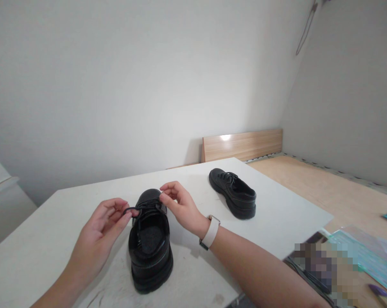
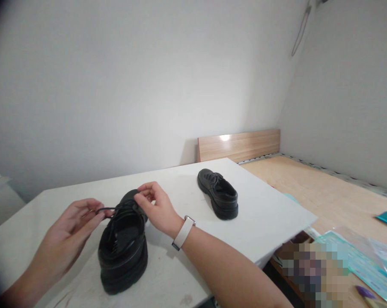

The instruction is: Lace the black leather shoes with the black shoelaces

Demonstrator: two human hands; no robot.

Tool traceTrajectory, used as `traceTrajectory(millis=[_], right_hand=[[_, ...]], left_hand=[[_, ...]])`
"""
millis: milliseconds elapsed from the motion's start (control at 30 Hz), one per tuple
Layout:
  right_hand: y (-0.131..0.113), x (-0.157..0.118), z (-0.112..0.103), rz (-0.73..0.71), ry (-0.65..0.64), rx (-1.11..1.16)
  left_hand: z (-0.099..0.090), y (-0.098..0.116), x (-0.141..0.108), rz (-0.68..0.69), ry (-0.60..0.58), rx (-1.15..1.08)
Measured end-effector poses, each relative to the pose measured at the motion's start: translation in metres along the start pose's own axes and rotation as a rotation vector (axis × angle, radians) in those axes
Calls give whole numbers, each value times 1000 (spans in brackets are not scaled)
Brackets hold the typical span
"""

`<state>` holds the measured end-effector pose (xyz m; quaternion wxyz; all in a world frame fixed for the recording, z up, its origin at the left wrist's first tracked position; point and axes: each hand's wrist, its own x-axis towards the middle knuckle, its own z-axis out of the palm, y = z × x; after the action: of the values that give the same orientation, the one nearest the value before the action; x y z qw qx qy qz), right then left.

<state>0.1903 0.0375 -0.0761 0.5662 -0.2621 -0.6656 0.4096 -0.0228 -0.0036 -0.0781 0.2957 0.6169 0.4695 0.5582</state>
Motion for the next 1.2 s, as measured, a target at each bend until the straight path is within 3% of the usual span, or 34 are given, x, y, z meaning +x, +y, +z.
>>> traceTrajectory(millis=[133,333,467,633,767,833,933,1000,1200], right_hand=[[-3,-2,1,-16,-66,-71],[2,-1,3,31,70,-19],[-2,-2,4,79,87,64],[-5,-2,5,100,124,101],[-13,-2,3,98,146,89],[-19,-4,3,100,119,128],[-27,-7,2,144,-60,236],[-29,-8,2,157,-107,247],[-11,-2,2,104,121,9]], left_hand=[[-5,-2,2,-66,26,-26],[-6,6,1,-61,80,112],[-5,11,-2,11,96,200],[-6,12,-5,216,105,372],[-7,13,-5,218,72,337],[-8,13,-7,195,34,281],[-8,15,-9,149,-24,167],[-7,16,-10,135,-37,147],[-1,5,-4,35,48,235]])
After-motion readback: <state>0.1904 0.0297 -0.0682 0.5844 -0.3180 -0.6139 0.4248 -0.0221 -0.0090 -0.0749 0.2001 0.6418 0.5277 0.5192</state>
